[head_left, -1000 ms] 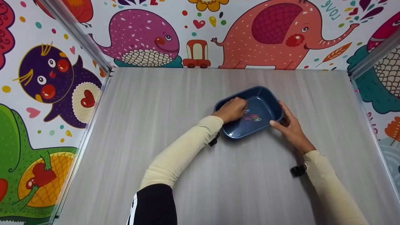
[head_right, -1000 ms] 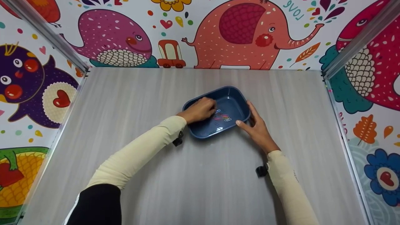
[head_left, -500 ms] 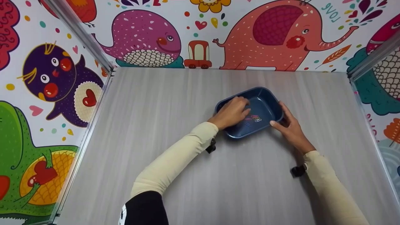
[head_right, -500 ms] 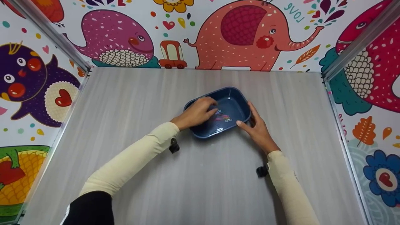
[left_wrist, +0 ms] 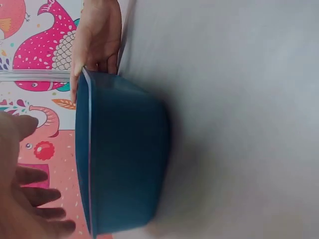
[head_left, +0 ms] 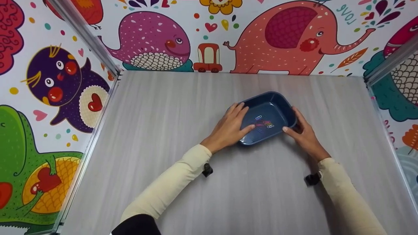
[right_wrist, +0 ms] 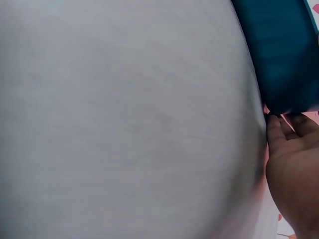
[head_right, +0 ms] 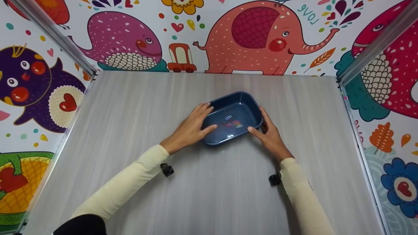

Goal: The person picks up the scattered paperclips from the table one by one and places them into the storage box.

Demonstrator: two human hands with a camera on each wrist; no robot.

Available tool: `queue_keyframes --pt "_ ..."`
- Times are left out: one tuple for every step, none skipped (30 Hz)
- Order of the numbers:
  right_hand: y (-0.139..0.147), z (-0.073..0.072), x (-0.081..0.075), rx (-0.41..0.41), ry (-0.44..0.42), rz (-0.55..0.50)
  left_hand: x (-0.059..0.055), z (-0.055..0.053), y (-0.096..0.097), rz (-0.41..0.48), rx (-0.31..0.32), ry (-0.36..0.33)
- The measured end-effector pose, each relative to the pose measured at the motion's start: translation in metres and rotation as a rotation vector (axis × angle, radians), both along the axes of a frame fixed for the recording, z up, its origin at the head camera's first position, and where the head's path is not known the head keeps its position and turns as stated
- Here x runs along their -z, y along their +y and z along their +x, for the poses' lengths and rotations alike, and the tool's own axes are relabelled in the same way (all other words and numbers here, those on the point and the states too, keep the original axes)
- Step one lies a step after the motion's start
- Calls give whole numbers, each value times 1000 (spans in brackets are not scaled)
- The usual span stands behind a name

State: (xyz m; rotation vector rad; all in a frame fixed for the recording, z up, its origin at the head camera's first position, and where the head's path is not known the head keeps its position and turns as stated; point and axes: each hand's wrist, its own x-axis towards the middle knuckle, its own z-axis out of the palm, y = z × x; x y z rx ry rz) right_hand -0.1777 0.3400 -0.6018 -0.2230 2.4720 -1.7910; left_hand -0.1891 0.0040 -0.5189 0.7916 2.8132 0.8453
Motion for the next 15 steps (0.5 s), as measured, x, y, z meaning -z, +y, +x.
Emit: queue_keyframes --pt "0 0 0 1 -2 -4 1 3 -4 -6 -7 -5" --pt "-1 0 -1 1 -4 -3 2 6 -9 -17 -12 -9" --pt "-1 -1 -1 3 -6 -3 3 10 -13 -27 -18 -11" --pt "-1 -1 -1 4 -8 -1 4 13 -18 -38 -24 -12" --pt "-2 -1 -1 6 -12 1 6 17 -22 -47 -31 -14" --pt "-2 -1 -1 7 -17 5 7 20 -26 -58 -42 -16" --pt "-2 -1 -2 10 -24 11 8 24 -29 -65 -54 -16" --pt "-2 -1 -2 9 -28 25 9 27 -33 -73 -67 -15" --pt "-3 0 -2 9 -33 40 9 30 -36 -76 -82 -14" --pt "-3 0 -3 10 -38 56 10 33 -39 -75 -97 -13" --pt "-3 1 -3 10 -40 69 10 35 -42 -71 -110 -11" --pt "-4 2 -3 9 -40 80 10 38 -44 -71 -122 -6" --pt "-4 3 -3 7 -39 92 9 40 -47 -68 -131 1" --pt "-3 4 -2 6 -35 103 9 42 -49 -68 -139 7" --pt "-3 6 -2 5 -28 112 8 44 -51 -69 -146 15"
